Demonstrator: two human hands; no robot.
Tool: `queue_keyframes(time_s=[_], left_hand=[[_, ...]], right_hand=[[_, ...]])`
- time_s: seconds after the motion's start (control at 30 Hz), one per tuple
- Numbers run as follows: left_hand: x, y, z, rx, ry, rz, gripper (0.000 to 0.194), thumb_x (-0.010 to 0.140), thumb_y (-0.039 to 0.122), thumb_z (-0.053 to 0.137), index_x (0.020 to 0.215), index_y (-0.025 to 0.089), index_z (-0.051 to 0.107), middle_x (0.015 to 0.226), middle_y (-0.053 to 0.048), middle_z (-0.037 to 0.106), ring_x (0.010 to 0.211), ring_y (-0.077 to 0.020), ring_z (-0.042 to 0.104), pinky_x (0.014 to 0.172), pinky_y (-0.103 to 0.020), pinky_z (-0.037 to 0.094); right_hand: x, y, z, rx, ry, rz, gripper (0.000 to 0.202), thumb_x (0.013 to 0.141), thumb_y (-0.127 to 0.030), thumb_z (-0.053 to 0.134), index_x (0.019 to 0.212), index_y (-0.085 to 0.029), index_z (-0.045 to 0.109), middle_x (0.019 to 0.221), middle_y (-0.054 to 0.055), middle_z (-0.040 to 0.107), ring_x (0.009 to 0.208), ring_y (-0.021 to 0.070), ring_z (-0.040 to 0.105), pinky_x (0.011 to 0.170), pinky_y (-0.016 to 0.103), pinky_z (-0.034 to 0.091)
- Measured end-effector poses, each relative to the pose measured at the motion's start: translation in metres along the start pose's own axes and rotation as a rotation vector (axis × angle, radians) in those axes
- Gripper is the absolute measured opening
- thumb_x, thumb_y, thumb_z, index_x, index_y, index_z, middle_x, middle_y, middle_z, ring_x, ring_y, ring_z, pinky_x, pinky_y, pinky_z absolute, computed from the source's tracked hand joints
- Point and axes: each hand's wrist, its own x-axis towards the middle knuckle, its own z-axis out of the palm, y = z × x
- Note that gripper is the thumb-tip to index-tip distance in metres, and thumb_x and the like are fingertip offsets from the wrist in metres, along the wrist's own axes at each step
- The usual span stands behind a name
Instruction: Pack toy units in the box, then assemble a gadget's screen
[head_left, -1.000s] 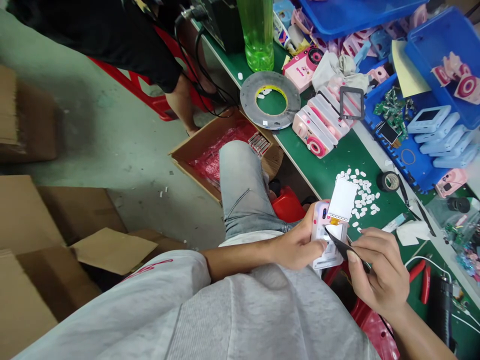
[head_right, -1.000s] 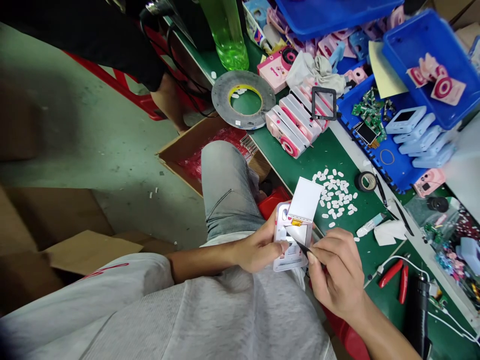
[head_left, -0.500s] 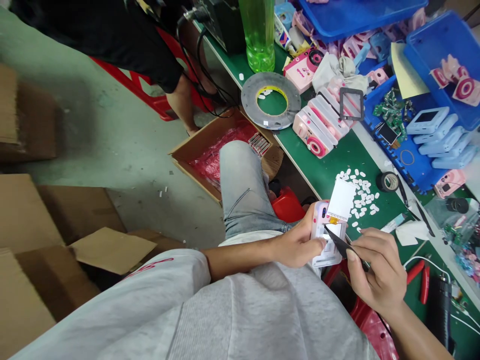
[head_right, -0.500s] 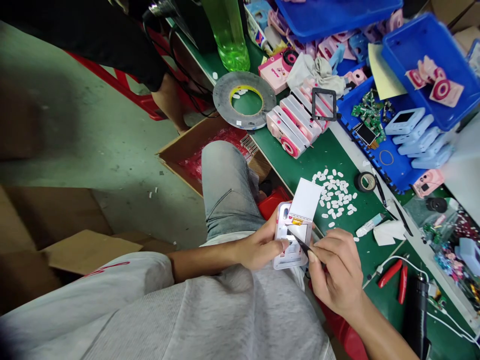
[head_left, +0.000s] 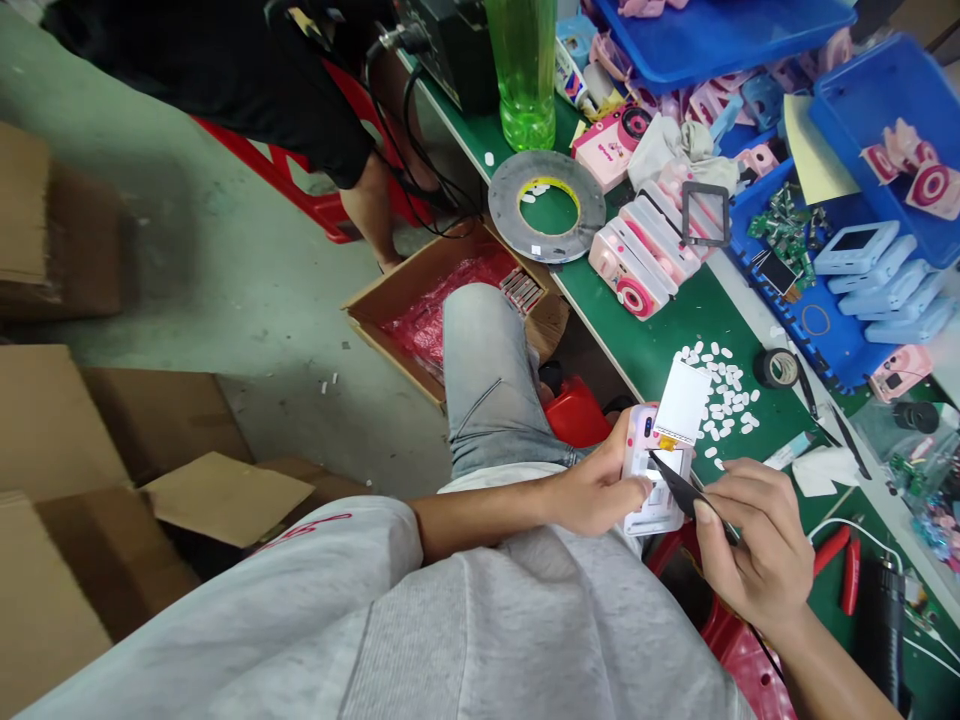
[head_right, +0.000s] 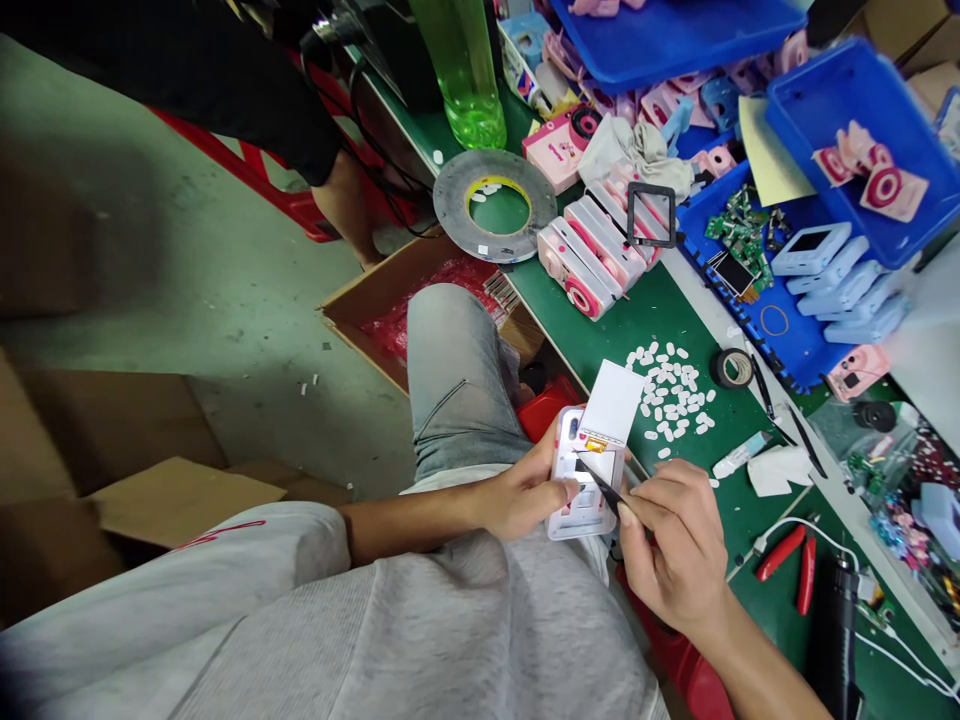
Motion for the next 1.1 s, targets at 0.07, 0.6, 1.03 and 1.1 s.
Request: queue_keyframes(time_s=[0.07,0.6,1.03,1.1], left_hand=[[0.000,0.001,0.000,-0.010,-0.003,-0.014,0.069,0.080,0.021,0.059,0.144,0.024,0.031,0.132,-0.009,0.057,0.111,-0.0240,0.059,0.091,-0.039,0.051],[0.005,0.001,0.002,-0.109,-0.021,0.011,0.051,0.080,0.020,0.060,0.126,0.025,0.038,0.114,-0.005,0.063,0.101,-0.0205,0.063,0.104,-0.046,0.047],[0.009,-0.006,0.002,-0.254,0.012,-0.118,0.054,0.075,0.021,0.064,0.126,0.023,0.046,0.128,-0.008,0.066,0.113,-0.0256,0.065,0.088,-0.037,0.051],[0.010,-0.010,0.002,-0.323,0.027,-0.152,0.057,0.072,0.021,0.068,0.125,0.023,0.048,0.129,-0.008,0.067,0.112,-0.0262,0.066,0.084,-0.035,0.051]], right_hand=[[0.001,0.000,0.000,-0.003,0.000,-0.003,0.020,0.086,-0.002,0.066,0.095,-0.019,0.065,0.087,0.003,0.066,0.083,0.0214,0.064,0.074,0.043,0.059],[-0.001,0.004,0.000,-0.001,-0.001,-0.001,0.019,0.087,-0.002,0.066,0.095,-0.019,0.066,0.085,0.002,0.066,0.080,0.0204,0.064,0.077,0.045,0.061],[0.000,0.008,0.001,0.018,-0.002,0.013,0.019,0.087,0.000,0.065,0.095,-0.018,0.063,0.085,0.003,0.064,0.081,0.0197,0.062,0.078,0.044,0.060],[-0.001,0.009,0.003,0.019,0.013,0.020,0.019,0.087,0.000,0.066,0.094,-0.017,0.063,0.085,0.003,0.063,0.082,0.0198,0.061,0.079,0.044,0.059]])
